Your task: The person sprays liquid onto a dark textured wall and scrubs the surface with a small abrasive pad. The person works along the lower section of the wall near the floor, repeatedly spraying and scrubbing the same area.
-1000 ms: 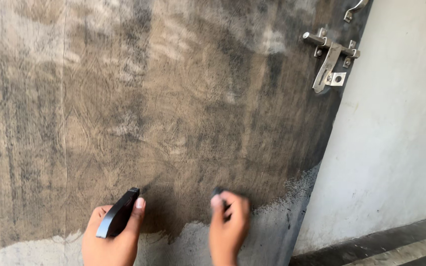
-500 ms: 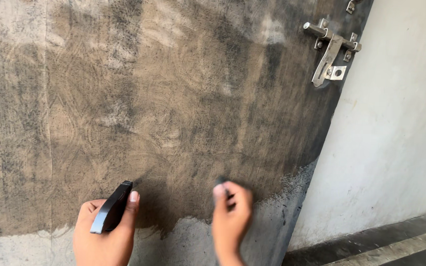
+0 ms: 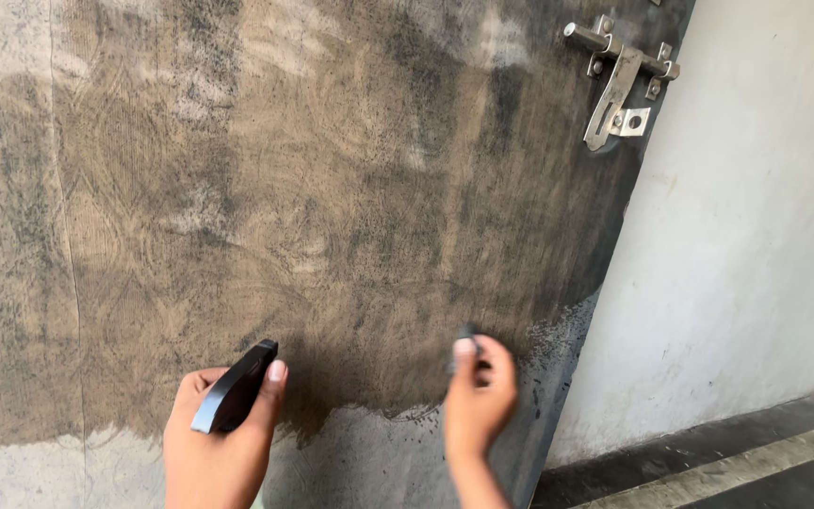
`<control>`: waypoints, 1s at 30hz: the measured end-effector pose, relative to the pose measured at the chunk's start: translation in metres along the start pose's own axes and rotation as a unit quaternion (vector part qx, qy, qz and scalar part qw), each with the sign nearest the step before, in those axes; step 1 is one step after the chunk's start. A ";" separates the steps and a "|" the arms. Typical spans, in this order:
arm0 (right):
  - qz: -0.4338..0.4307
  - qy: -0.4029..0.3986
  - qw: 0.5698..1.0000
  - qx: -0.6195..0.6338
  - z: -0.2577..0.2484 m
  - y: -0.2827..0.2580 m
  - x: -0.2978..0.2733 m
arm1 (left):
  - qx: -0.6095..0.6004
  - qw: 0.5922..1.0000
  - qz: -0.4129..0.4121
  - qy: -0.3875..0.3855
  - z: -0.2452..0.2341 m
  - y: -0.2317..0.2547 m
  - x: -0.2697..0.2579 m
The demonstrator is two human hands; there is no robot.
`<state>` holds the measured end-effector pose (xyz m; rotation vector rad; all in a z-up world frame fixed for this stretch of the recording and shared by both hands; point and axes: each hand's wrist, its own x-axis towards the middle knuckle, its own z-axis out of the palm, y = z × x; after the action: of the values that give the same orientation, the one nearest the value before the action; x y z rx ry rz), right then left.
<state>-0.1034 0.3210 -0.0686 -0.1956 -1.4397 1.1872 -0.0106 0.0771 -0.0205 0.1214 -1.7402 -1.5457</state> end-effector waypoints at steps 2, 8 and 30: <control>0.064 0.023 0.998 0.006 -0.008 0.004 0.007 | -0.009 1.000 0.010 -0.006 -0.002 0.005 -0.001; -0.060 -0.037 0.997 -0.026 -0.020 0.001 -0.033 | 0.014 0.998 -0.049 -0.025 -0.010 0.019 -0.004; 0.058 0.016 0.998 0.018 -0.026 0.010 0.025 | 0.022 0.999 -0.039 -0.002 0.000 0.029 -0.012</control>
<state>-0.0944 0.3568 -0.0650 -0.2742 -1.3930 1.2984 0.0099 0.0906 -0.0007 0.2112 -1.7907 -1.5651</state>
